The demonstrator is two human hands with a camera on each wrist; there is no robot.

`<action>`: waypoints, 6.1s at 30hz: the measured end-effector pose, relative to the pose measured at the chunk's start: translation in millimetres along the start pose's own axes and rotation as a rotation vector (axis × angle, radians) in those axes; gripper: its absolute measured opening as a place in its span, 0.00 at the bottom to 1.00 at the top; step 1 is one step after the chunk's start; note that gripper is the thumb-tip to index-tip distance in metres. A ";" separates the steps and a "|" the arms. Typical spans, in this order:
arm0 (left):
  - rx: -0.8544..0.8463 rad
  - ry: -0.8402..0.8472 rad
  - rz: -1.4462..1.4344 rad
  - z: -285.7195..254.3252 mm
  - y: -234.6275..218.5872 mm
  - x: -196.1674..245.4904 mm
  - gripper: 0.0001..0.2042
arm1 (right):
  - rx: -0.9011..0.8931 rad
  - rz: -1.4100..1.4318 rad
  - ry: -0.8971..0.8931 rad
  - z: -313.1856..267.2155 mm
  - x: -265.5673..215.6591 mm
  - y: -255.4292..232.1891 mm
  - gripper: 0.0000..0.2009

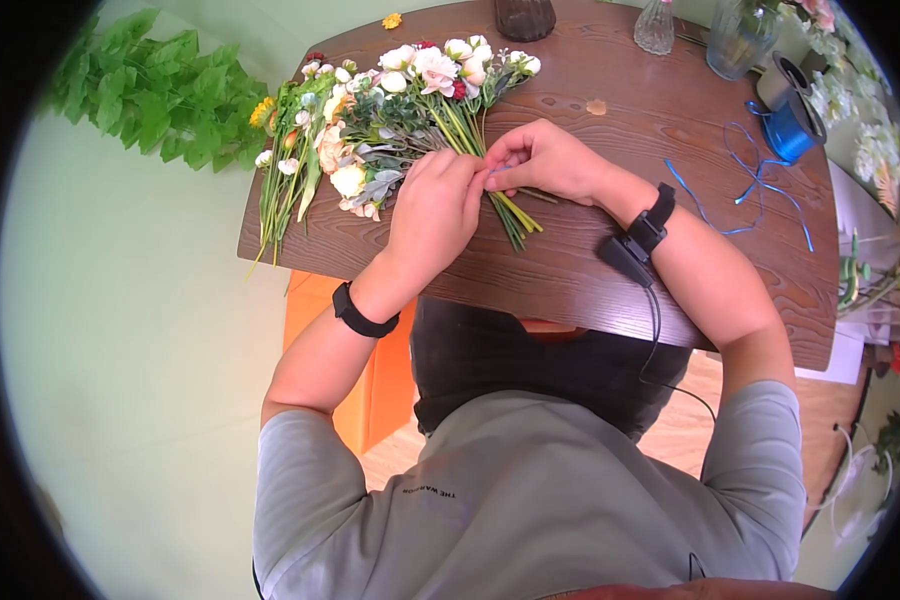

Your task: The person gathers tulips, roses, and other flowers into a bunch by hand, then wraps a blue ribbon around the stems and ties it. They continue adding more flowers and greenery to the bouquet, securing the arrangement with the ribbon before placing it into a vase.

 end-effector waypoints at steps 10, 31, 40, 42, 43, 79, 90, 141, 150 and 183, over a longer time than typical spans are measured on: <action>-0.008 -0.097 -0.047 -3.2 0.4 -6.5 0.05 | -0.021 0.028 -0.016 3.2 5.6 0.7 0.09; -0.079 -0.348 -0.090 -4.6 2.5 -17.4 0.08 | 0.001 0.118 -0.011 5.0 8.7 0.5 0.06; -0.112 -0.358 -0.092 -4.0 3.5 -16.6 0.07 | -0.005 0.100 0.000 3.8 5.7 1.2 0.05; -0.115 -0.345 -0.092 -4.0 5.0 -18.0 0.07 | -0.009 0.101 0.003 3.1 5.2 1.2 0.05; -0.112 -0.343 -0.093 -4.1 5.2 -18.5 0.07 | -0.007 0.111 0.006 3.0 5.3 1.3 0.05; -0.321 -0.611 -0.331 -4.8 10.9 -39.1 0.11 | 0.012 0.235 -0.020 1.8 3.1 -1.3 0.04; -0.132 -0.447 -0.178 2.0 3.9 -29.1 0.09 | 0.012 0.245 -0.039 2.5 3.1 -2.4 0.04; -0.119 -0.615 -0.546 -3.8 12.3 -38.8 0.08 | 0.007 0.274 -0.131 3.1 -2.4 -0.5 0.05; -0.128 -0.672 -0.395 -7.5 12.7 -42.9 0.08 | 0.012 0.243 -0.125 3.5 -1.1 -0.6 0.06; -0.193 -0.497 -0.436 0.1 8.4 -33.7 0.08 | 0.105 0.212 -0.156 2.8 -5.6 -4.0 0.04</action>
Point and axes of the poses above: each hand's wrist, its own z-axis towards the middle knuckle, its own y-axis out of the palm, x = y × z, the point moved 7 cm from there along z, towards the middle knuckle, and after that the axes turned 2 degrees about z, right-handed, at the moved point
